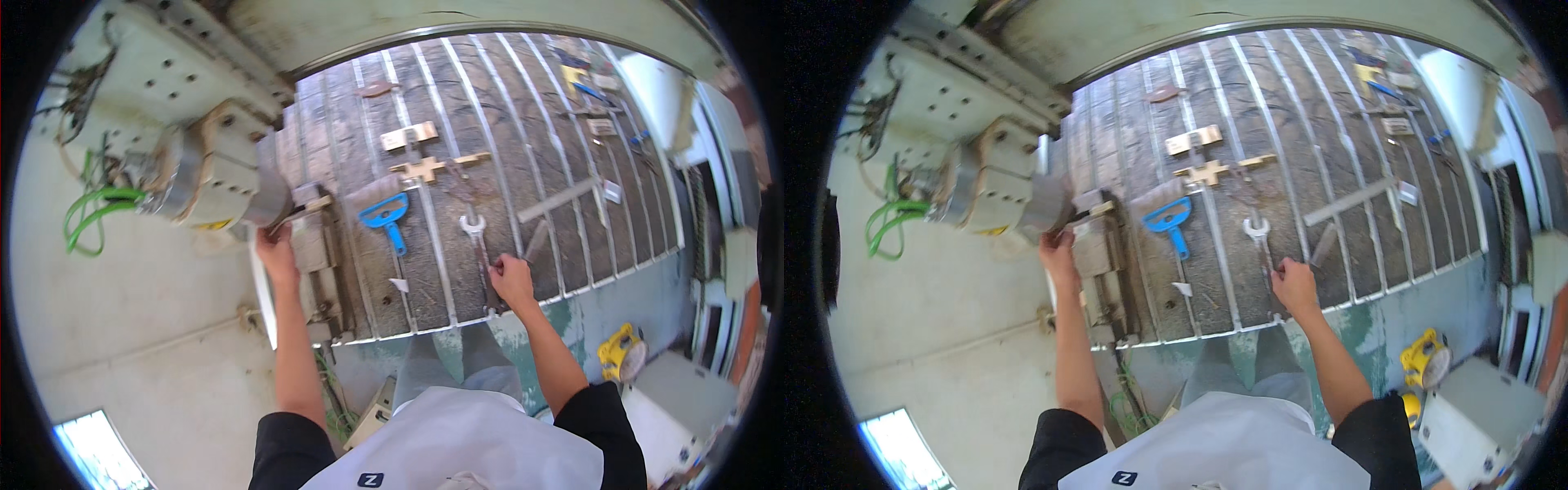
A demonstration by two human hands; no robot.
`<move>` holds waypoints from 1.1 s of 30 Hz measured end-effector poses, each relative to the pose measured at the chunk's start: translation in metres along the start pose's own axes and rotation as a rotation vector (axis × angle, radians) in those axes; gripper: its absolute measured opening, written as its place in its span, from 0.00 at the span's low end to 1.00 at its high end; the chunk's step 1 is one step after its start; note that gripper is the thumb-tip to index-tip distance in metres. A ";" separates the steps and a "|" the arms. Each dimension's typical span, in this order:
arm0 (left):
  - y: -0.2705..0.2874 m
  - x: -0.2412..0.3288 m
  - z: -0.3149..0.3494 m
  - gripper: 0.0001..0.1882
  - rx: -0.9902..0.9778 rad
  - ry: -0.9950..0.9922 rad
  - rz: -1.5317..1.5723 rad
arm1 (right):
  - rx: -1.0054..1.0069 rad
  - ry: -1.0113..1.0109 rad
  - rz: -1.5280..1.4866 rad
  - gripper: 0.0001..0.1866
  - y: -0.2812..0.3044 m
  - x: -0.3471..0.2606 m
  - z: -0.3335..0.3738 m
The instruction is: Replacing the tool head or component on a CNC-style machine spindle.
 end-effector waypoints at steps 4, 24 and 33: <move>0.039 0.017 0.031 0.13 0.194 0.038 -0.022 | -0.142 0.023 0.109 0.13 -0.024 -0.001 0.006; 0.116 0.028 0.133 0.09 0.409 0.125 -0.096 | -0.262 0.104 0.317 0.16 -0.030 -0.012 0.007; 0.024 0.028 0.185 0.11 -0.113 -0.043 -0.270 | -0.184 0.071 0.281 0.15 -0.026 0.022 0.009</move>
Point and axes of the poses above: each hand's wrist, its own z-axis away from the middle knuckle, its own y-axis out of the back of the hand, x = y × z, the point moved 10 cm from there along -z, towards the middle knuckle, and after that the axes turned 6 degrees about x, right-handed, at the moved point
